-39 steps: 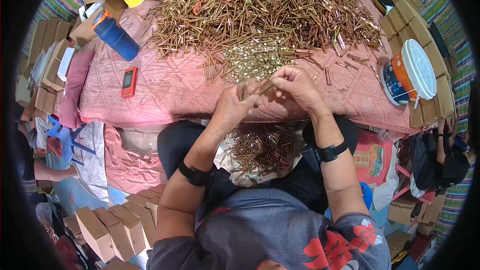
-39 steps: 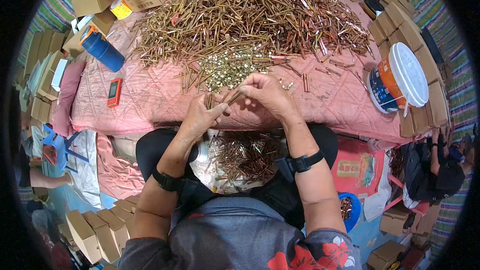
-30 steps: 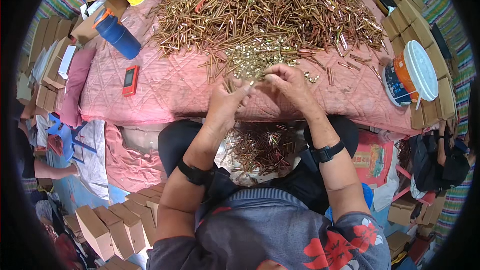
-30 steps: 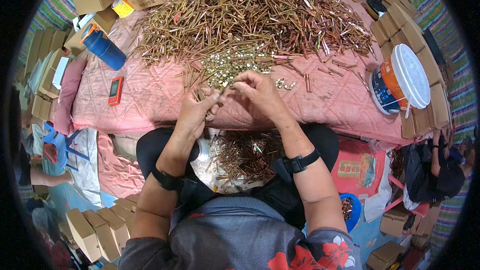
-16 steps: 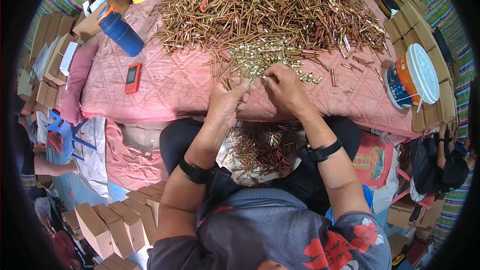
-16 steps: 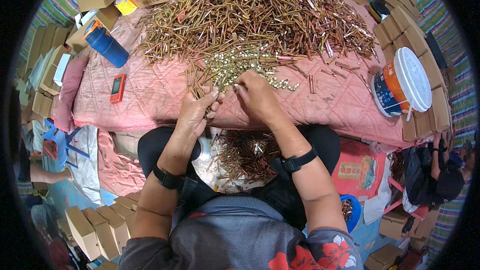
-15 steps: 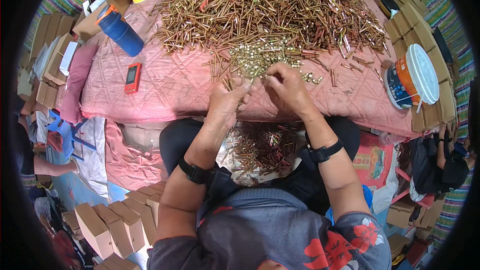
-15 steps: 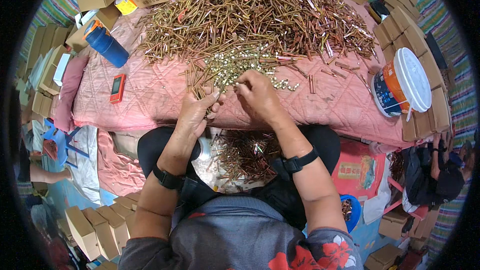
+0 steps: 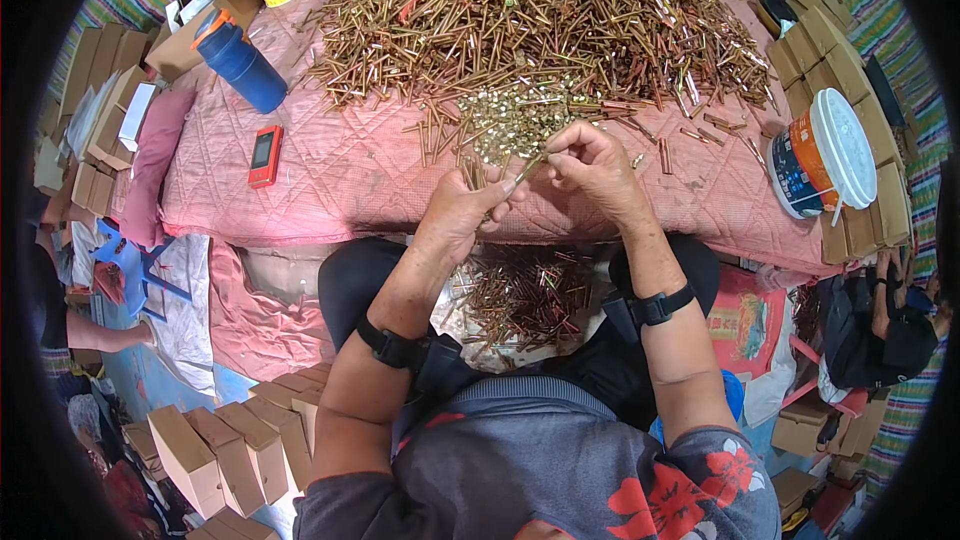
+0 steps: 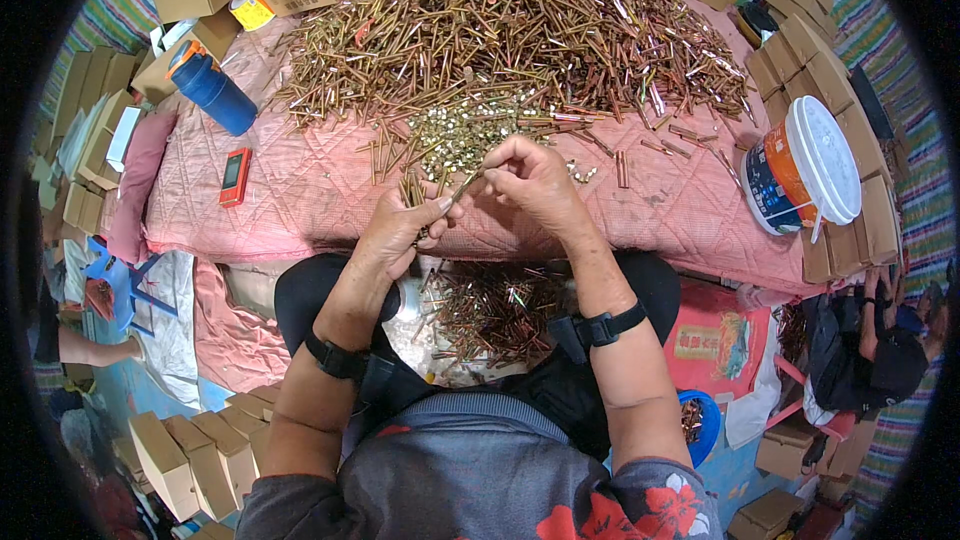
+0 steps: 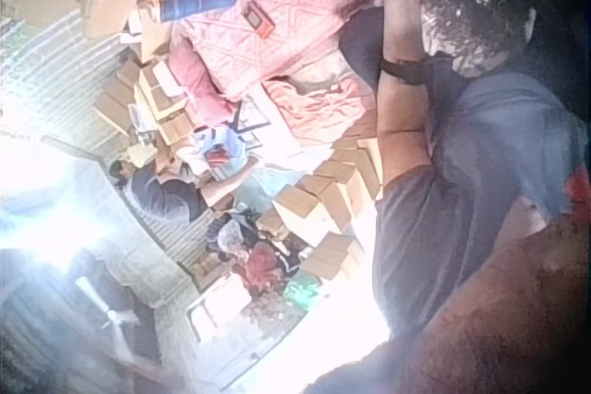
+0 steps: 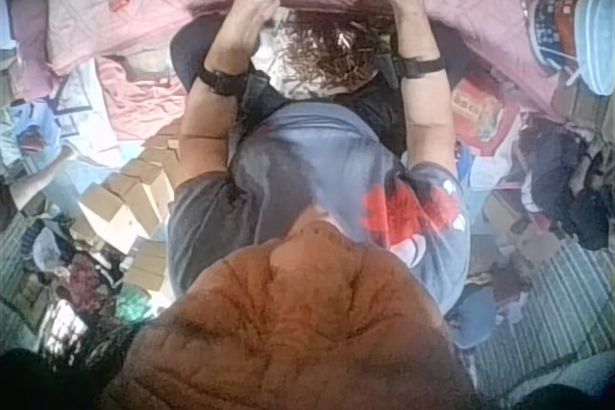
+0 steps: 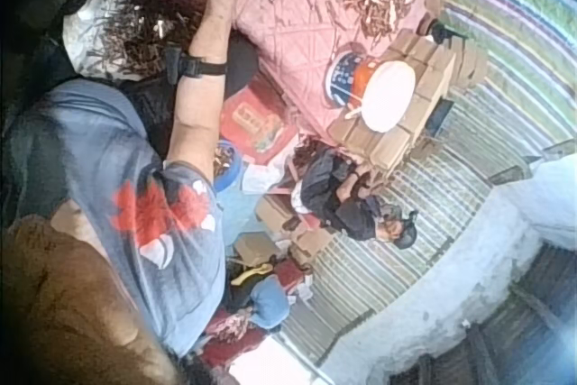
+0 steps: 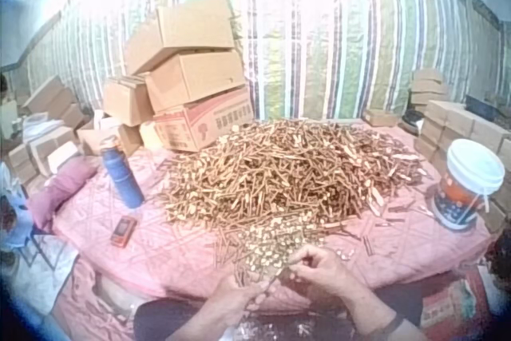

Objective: Assembling small metal connectors and pins by hand.

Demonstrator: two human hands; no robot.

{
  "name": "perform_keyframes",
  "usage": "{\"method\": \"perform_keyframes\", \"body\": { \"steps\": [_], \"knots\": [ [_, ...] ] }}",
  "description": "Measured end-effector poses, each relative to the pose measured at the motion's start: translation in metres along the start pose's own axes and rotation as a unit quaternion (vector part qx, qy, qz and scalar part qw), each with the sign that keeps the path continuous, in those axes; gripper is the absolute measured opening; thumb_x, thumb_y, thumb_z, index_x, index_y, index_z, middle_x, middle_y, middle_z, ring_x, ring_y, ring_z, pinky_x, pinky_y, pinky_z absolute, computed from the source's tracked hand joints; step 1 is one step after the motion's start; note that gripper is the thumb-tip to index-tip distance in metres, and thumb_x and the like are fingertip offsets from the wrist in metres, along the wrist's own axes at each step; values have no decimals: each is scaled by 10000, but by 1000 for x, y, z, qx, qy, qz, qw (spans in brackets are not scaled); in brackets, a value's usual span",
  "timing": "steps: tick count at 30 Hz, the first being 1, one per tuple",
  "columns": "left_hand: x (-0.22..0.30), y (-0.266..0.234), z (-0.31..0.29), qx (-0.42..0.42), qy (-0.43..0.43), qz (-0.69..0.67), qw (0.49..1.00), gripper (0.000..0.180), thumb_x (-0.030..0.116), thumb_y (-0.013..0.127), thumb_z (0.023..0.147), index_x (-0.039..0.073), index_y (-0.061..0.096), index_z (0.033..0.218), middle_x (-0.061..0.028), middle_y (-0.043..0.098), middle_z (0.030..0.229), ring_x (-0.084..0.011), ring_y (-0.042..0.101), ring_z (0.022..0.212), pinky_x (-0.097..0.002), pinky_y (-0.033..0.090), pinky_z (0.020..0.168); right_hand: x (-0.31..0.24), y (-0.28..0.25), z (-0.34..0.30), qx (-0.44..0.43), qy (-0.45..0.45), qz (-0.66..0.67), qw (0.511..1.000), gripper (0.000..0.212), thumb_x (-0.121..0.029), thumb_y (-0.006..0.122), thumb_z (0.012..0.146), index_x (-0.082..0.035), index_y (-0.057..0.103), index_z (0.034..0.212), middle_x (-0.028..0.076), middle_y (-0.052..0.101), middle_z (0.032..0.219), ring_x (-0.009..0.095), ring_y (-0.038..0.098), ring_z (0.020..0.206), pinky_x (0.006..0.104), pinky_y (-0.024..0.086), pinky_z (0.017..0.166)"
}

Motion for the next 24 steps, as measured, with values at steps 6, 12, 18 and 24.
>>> {"method": "perform_keyframes", "body": {
  "steps": [6, 12, 18, 24],
  "knots": [
    [-2, 0, 0, -8, -12, 17, 1000, 111, 94, 636, 868, 4, 599, 921, -75, 644, 769, -47, 496, 514, -156, 334, 401, -6, 2, -2, -10, 4, -22, 1000, 63, -31, 623, 849, -44, 591, 901, -10, 605, 792, 47, 584, 672, 187, 473, 567],
    [-6, 1, -1, -20, -26, 9, 999, 105, 82, 610, 870, -4, 589, 927, -57, 624, 743, -34, 485, 524, -153, 322, 393, -9, 1, -2, -51, -27, 5, 998, 74, -22, 612, 856, -34, 596, 927, -9, 596, 811, 54, 579, 686, 195, 477, 595],
    [-10, -2, 0, -34, -50, -13, 998, 79, 55, 598, 867, -3, 580, 917, -68, 626, 749, -51, 487, 509, -162, 327, 390, -11, -1, -5, -73, -19, -13, 997, 86, -45, 617, 857, -14, 617, 937, -21, 582, 802, 46, 542, 671, 194, 455, 606],
    [-8, -2, 0, -42, -14, 19, 999, 93, 67, 624, 868, 9, 571, 916, -83, 642, 757, -58, 502, 528, -166, 354, 427, -5, -2, -3, -86, -10, -39, 996, 87, -90, 628, 860, -21, 625, 914, -30, 577, 757, 34, 516, 654, 183, 430, 585]
  ]
}}
Point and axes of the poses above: each hand's wrist, its own z-axis towards the middle knuckle, its own y-axis out of the palm, x = y × z, the point moved 6 cm from there along z, towards the middle knuckle
